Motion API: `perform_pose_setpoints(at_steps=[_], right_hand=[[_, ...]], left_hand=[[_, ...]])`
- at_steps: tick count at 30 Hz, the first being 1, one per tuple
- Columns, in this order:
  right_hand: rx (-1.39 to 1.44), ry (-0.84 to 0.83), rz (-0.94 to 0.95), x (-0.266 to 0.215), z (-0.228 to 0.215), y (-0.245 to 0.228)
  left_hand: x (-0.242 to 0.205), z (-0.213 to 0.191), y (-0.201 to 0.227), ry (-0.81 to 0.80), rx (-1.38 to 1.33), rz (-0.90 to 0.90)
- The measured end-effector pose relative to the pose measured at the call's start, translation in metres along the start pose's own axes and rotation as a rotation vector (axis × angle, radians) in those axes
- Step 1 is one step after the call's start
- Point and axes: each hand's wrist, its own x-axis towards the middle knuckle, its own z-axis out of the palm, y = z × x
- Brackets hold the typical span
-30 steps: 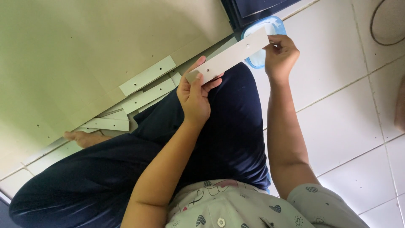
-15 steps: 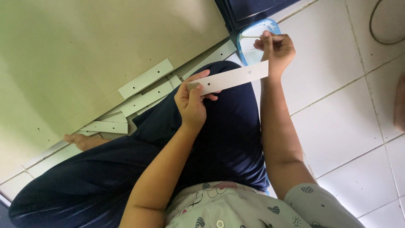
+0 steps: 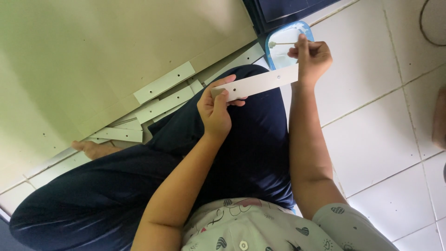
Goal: The person applies adhesive using a stick to small white strips and then attaches the strips to a larger board and a dark folder.
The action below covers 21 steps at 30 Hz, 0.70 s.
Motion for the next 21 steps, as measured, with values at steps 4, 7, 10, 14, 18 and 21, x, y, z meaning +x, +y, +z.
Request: perform_pose_setpoints(at_steps=[4,7,10,14,18,21], right_hand=[[0.246,0.126,0.153,0.01,-0.023,-0.01],[0.422,0.107,0.148,0.004,-0.045,-0.043],[0.442,0.06,0.015,-0.018,-0.06,-0.081],[0.362,-0.14,-0.19,-0.063,-0.051,-0.12],[0.263,-0.317,-0.379,-0.101,-0.035,-0.129],[0.172,-0.399,-0.461,-0.119,-0.027,-0.127]], left_hand=[[-0.004,0.002,0.005,0.036,0.019,-0.039],[-0.011,0.002,0.008,0.071,0.03,-0.054],[-0.023,0.0,0.009,0.088,0.043,-0.073],[-0.035,-0.004,0.007,0.1,0.054,-0.055],[-0.043,-0.007,-0.005,0.126,-0.046,0.017],[-0.048,-0.01,-0.007,0.113,-0.061,0.002]])
